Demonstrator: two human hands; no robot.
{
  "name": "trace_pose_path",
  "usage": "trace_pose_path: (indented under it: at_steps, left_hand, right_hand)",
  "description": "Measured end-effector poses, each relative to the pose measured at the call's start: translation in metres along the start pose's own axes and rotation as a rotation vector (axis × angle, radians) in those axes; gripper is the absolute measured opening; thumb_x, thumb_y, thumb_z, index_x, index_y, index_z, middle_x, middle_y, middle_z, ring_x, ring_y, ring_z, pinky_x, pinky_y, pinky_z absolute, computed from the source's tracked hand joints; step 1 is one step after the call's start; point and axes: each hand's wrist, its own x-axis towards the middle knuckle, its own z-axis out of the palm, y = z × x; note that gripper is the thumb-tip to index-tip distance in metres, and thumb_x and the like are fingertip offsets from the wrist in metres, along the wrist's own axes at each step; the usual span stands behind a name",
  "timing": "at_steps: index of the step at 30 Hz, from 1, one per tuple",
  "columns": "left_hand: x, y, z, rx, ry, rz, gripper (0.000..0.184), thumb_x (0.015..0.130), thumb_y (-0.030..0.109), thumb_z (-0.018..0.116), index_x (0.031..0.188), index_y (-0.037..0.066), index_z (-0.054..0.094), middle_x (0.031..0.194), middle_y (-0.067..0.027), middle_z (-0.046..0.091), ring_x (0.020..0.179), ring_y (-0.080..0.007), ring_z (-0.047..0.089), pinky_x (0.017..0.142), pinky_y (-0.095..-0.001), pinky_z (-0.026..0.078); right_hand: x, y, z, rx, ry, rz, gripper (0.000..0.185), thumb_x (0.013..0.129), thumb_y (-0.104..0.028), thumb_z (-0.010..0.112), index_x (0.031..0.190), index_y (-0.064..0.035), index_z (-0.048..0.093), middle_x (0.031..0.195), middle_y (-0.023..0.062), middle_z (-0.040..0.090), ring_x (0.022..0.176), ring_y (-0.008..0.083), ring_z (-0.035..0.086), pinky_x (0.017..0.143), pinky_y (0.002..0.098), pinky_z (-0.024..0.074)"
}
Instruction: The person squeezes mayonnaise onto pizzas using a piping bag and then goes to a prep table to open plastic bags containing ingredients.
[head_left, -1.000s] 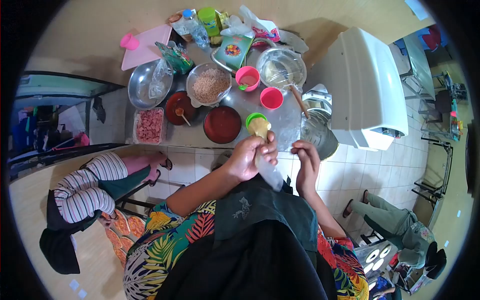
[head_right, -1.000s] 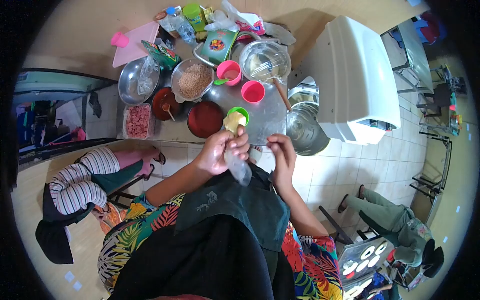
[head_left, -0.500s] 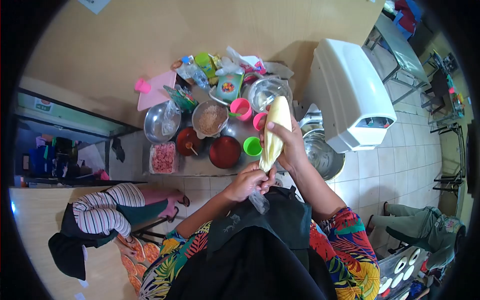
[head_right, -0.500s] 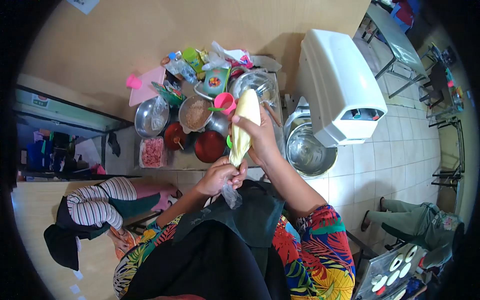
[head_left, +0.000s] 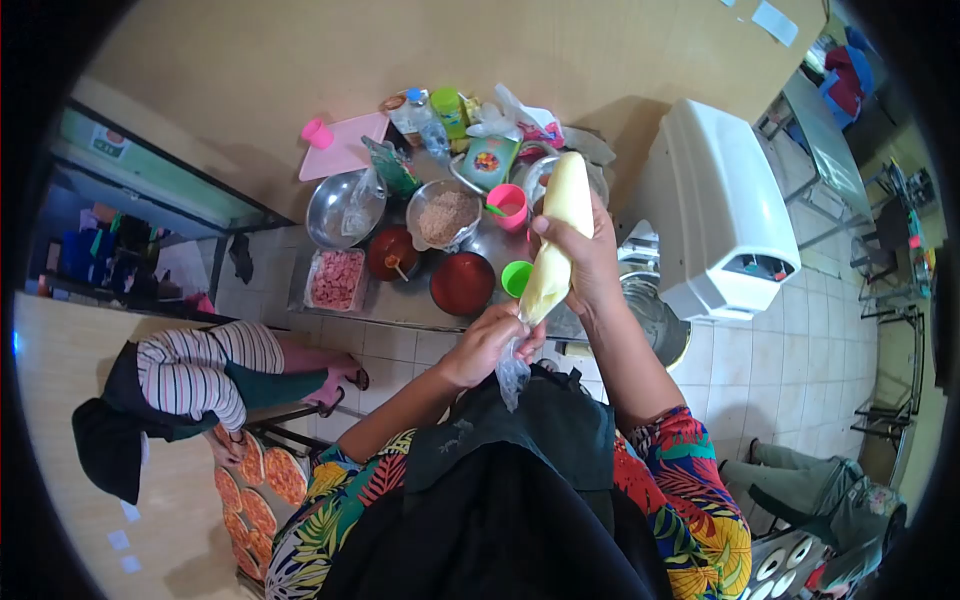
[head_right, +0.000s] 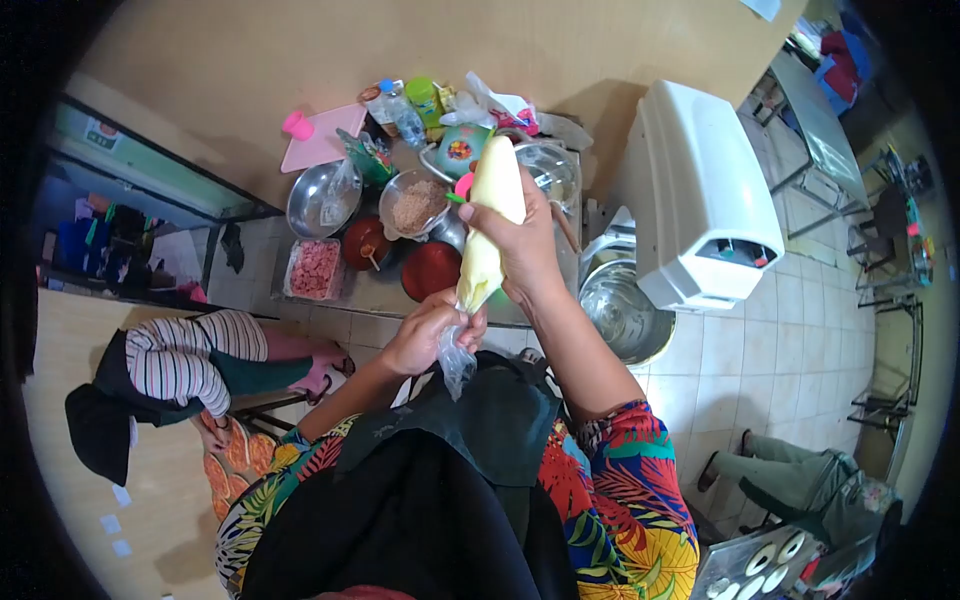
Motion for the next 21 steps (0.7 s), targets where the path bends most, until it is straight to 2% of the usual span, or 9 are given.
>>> trace_pose_path:
  at_steps: [4,7,10,13,18,21]
  left_hand:
    - [-0.012,-0.008,-0.009,0.002,0.054,0.066,0.012,0.080,0.009,0.037,0.082,0.002,0.045,0.065,-0.0036,0.044,0.062,-0.0126,0.044,0.065,-0.0286,0.041]
    - [-0.027,-0.011,-0.021,0.037,0.013,0.106,0.012,0.083,0.010,0.037,0.083,0.002,0.047,0.066,-0.0034,0.044,0.060,-0.0112,0.045,0.061,-0.0267,0.041]
    - [-0.048,-0.002,-0.030,0.048,0.038,0.116,0.012,0.083,0.009,0.036,0.084,0.002,0.046,0.064,-0.0010,0.041,0.057,-0.0099,0.041,0.061,-0.0267,0.041]
    - [-0.075,0.011,-0.041,0.019,0.099,0.144,0.012,0.082,0.008,0.035,0.084,0.003,0.045,0.063,0.0009,0.038,0.056,-0.0083,0.038,0.060,-0.0263,0.040]
    - [-0.124,0.014,-0.061,0.012,0.219,0.221,0.011,0.081,0.009,0.035,0.081,0.005,0.045,0.061,0.0025,0.036,0.054,-0.0061,0.035,0.058,-0.0255,0.040]
    - [-0.153,0.007,-0.076,0.019,0.325,0.259,0.011,0.081,0.010,0.035,0.078,0.005,0.045,0.060,0.0029,0.035,0.054,-0.0062,0.036,0.057,-0.0252,0.039]
  right_hand:
    - [-0.003,0.015,0.011,-0.059,0.001,0.041,0.041,0.066,0.003,0.062,0.105,-0.0045,0.052,0.088,0.0004,0.055,0.072,0.0071,0.051,0.062,0.0212,0.0423]
    - [-0.008,0.025,0.025,-0.075,-0.040,0.060,0.034,0.069,0.001,0.062,0.102,-0.0045,0.054,0.085,0.0002,0.055,0.066,0.0069,0.051,0.057,0.0205,0.0420]
    - [-0.010,0.037,0.050,-0.074,-0.061,0.063,0.027,0.075,-0.008,0.065,0.099,-0.0042,0.054,0.080,0.0006,0.055,0.061,0.0080,0.051,0.053,0.0216,0.0418]
    - [-0.013,0.048,0.084,-0.026,-0.065,0.088,0.026,0.076,-0.010,0.065,0.099,-0.0036,0.054,0.079,0.0004,0.055,0.062,0.0085,0.051,0.052,0.0218,0.0416]
    - [-0.014,0.091,0.127,0.034,-0.241,0.185,0.021,0.085,-0.024,0.056,0.088,-0.0030,0.053,0.061,0.0013,0.048,0.050,0.0100,0.045,0.045,0.0242,0.0376]
    - [-0.019,0.122,0.149,0.111,-0.350,0.278,0.023,0.085,-0.025,0.056,0.089,-0.0028,0.053,0.061,0.0009,0.048,0.049,0.0099,0.045,0.045,0.0243,0.0372]
